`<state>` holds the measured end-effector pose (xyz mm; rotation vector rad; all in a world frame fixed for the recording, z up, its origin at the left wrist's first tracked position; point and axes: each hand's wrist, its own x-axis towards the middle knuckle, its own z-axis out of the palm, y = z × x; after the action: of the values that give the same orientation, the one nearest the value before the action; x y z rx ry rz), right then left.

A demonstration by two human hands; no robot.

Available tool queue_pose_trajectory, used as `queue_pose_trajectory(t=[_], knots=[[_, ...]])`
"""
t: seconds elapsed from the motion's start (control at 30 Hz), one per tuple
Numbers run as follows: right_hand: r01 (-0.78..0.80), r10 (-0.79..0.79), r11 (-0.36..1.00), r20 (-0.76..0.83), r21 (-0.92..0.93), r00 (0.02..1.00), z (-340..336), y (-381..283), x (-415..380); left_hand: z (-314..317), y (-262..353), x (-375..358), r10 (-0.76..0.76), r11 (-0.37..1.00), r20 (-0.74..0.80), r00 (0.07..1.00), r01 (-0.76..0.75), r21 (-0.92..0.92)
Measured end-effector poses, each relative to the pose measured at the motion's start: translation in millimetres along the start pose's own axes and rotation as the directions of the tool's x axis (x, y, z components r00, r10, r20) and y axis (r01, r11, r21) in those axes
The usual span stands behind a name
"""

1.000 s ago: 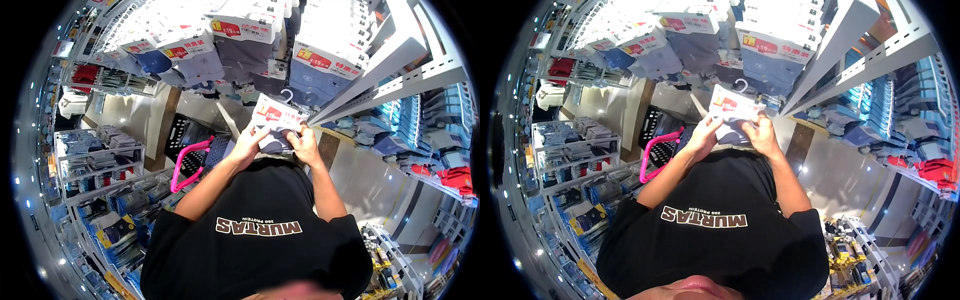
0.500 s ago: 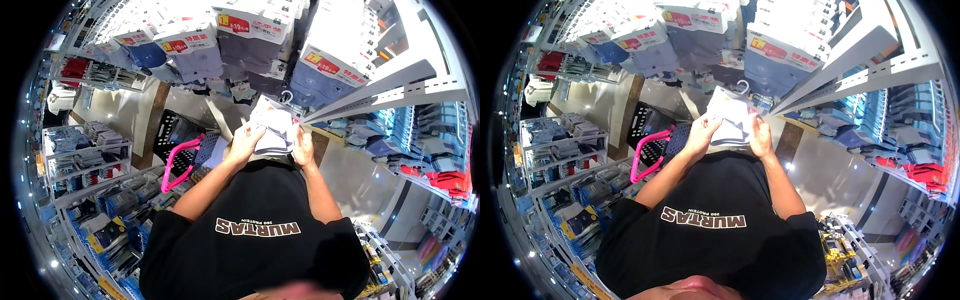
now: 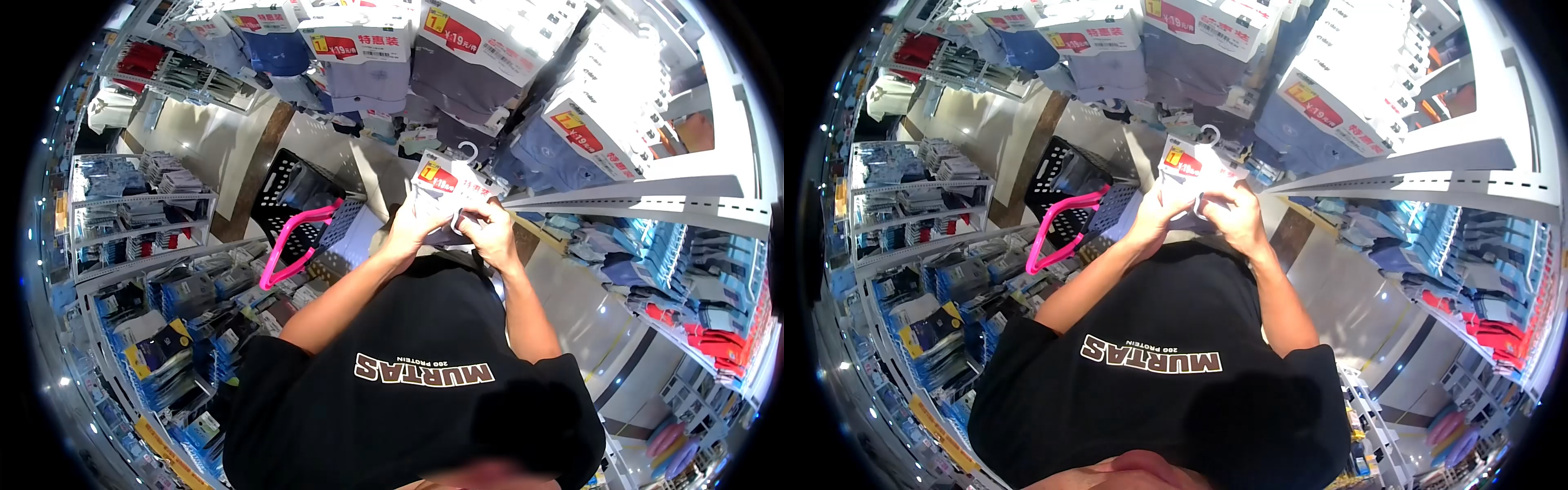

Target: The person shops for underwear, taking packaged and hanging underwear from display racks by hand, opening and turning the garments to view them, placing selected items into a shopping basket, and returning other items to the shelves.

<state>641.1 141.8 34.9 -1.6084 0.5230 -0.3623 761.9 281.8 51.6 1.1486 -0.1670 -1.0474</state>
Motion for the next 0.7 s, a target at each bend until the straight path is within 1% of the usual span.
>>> queue_pose_trajectory(t=[0.1,0.2,0.27,0.33,0.4,0.43,0.5,0.6,0.63,0.7], knots=[[-0.052,0.050,0.998,0.055,0.033,0.997,-6,-7,3,-1,2,2,0.014,1.000,0.026,1.000,-0.014,-0.022],[0.023,-0.020,0.999,0.089,-0.035,0.996,-11,-7,4,2,1,1,0.013,0.999,0.030,0.999,-0.012,-0.037],[0.125,-0.112,0.986,0.125,-0.106,0.986,-16,-14,3,3,1,2,0.020,0.999,0.025,1.000,-0.018,-0.047],[0.195,-0.174,0.964,0.128,-0.179,0.976,-18,-19,2,-4,-5,8,-0.032,0.996,0.020,0.999,0.033,-0.080],[0.032,-0.028,0.998,0.075,-0.051,0.997,-15,-18,-1,-2,-5,9,-0.079,0.991,0.017,0.997,0.081,-0.106],[-0.048,0.047,0.999,0.055,0.020,0.997,-14,-17,-2,-1,-6,10,-0.069,0.995,0.050,0.996,0.073,-0.075],[-0.069,0.069,0.997,0.009,-0.019,0.998,-17,-19,-5,3,-4,11,-0.048,0.999,0.112,0.993,0.050,-0.013],[-0.089,0.088,0.995,-0.018,-0.052,0.996,-21,-18,-8,12,2,11,-0.083,0.997,0.146,0.986,0.081,0.019],[-0.062,0.061,0.997,-0.030,-0.050,0.998,-20,-16,-8,13,2,11,-0.094,0.995,0.159,0.983,0.090,0.031],[-0.006,0.003,0.999,-0.054,-0.047,0.999,-19,-12,-8,15,-1,13,-0.094,0.995,0.106,0.990,0.090,0.037]])
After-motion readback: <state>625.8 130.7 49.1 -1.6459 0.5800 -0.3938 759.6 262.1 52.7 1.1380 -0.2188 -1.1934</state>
